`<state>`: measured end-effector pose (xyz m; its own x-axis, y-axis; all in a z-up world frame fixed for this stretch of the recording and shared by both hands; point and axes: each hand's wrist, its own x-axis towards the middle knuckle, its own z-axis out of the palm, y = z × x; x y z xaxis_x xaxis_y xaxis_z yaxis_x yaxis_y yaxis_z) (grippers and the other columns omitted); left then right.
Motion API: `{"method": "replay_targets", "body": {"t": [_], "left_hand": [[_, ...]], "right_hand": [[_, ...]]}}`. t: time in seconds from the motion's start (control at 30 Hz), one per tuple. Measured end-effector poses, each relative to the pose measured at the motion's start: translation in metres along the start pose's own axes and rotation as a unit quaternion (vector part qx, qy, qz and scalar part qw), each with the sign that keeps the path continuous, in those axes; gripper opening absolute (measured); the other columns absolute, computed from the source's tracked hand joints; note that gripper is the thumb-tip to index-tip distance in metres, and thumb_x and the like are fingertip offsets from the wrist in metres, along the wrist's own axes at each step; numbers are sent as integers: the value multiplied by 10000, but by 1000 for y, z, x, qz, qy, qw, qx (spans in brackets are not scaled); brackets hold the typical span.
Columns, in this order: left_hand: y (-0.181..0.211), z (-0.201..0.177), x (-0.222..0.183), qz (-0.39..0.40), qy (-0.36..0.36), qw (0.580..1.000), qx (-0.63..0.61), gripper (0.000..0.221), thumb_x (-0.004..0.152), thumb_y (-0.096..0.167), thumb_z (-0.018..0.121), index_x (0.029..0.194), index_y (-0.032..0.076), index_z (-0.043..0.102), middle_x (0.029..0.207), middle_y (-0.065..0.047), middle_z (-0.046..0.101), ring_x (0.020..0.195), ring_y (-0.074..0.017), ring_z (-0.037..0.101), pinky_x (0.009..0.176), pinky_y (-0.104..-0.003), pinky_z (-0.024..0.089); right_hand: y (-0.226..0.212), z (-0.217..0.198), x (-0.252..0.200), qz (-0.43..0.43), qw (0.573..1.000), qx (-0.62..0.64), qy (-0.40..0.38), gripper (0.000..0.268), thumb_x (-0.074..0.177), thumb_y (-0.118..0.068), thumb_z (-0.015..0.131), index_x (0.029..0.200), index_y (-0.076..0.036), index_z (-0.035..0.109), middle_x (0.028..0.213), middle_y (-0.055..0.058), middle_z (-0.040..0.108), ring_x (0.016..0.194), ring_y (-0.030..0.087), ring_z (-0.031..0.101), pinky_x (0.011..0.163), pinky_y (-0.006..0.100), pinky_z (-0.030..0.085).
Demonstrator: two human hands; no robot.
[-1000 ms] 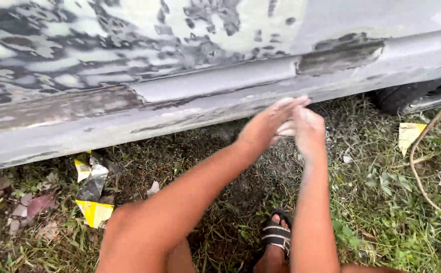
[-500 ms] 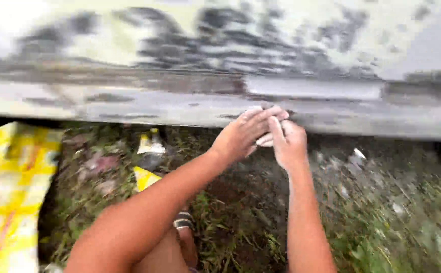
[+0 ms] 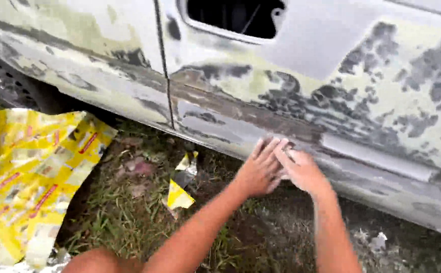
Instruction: Sanding the exterior door of a car to smooth out body filler and prepare the surface for painting.
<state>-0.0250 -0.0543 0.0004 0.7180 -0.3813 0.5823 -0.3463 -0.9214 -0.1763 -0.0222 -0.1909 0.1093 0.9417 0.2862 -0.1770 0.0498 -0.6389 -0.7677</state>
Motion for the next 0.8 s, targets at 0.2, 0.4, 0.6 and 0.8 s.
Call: {"method": "replay_targets", "body": {"t": [0.2,0.4,0.6,0.8], "left_hand": [[29,85,10,-139,226,950,-164,808,901,641,443,1570,194,378,1646,-24,360,1532,-211,310,1255,-528,-43],[-30,95,-29,-191,152,958,-150,808,1095,675,444,1672,226,98,1714,3,-63,1602,-189,-60,1342,-528,8],[-111,69,-46,-467,224,834,-190,1014,1028,636,353,1565,-19,-204,1655,-212,-255,1577,-352,-172,1346,-517,-50],[28,52,10,-394,-15,858,-330,945,1004,613,96,1480,-195,207,1585,-420,99,1503,-578,7,1230,-630,-7]], "right_hand": [[-24,-16,15,-16,973,-229,-39,621,1006,-487,522,882,104,664,942,319,741,1013,454,699,887,564,511],[1,3,0,-72,963,-260,-8,315,991,-351,584,851,-145,778,792,-43,799,759,93,655,808,267,471],[-10,39,-8,-68,977,-201,34,261,928,-247,666,1141,-145,776,1126,-17,812,908,105,811,958,255,521],[7,18,17,-174,972,-75,139,301,1120,-172,487,1138,31,708,970,119,754,858,161,712,863,270,548]]}}
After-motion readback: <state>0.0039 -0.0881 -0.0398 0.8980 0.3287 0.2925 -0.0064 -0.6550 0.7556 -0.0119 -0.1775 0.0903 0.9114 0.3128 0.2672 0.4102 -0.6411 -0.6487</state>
